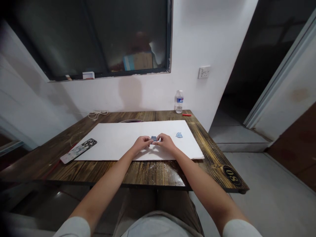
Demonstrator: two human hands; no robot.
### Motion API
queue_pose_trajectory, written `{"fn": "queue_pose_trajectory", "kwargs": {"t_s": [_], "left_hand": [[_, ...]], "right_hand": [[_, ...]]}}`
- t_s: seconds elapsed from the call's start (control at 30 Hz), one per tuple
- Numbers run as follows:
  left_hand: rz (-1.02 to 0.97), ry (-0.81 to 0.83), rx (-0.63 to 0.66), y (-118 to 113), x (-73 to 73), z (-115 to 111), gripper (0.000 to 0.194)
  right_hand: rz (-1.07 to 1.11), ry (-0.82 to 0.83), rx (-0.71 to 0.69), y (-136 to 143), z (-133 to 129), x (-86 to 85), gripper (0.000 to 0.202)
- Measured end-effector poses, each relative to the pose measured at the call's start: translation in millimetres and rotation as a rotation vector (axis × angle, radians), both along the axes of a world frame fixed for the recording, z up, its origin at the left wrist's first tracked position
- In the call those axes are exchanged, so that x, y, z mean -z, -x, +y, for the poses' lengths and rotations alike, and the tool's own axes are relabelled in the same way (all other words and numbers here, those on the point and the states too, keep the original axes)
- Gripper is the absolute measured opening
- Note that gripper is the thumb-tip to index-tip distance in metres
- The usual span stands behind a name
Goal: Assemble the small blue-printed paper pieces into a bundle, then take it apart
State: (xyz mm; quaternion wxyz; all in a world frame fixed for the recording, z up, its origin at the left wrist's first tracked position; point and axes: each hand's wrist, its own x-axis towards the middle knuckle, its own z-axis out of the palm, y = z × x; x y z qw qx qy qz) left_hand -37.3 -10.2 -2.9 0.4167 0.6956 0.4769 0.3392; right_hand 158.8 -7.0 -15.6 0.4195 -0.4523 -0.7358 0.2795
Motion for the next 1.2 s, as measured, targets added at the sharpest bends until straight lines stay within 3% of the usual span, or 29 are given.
{"fn": "queue_pose_trajectory", "kwargs": {"t_s": [0.37,0.57,0.8,0.87,1.07,1.2], "left_hand": [[-0.034,-0.025,0.021,2,-4.3,-1,0.048],[0.01,-0.069,-0.019,3,-1.1,2,0.041],[0.023,-0.051,-0.065,5,1.8,6,0.041],[0.008,-0.036,-0.085,5,1.9,6,0.042],[-0.028,-0.001,-0.135,3,1.3,7,0.042],[-0.025,-0.003,-0.133,4,2.5,9,0.043]], "right_hand": [[0.161,0.133,-0.096,0,3,0.2,0.04],[0.21,0.195,-0.062,-2,8,4.8,0.046],[0.316,0.181,-0.025,-11,6,-6.8,0.046],[0.226,0.191,0.03,-16,7,-7.0,0.044],[-0.394,0.17,0.199,-26,10,3.1,0.022],[-0.317,0.11,0.234,-25,9,1.5,0.021]]}}
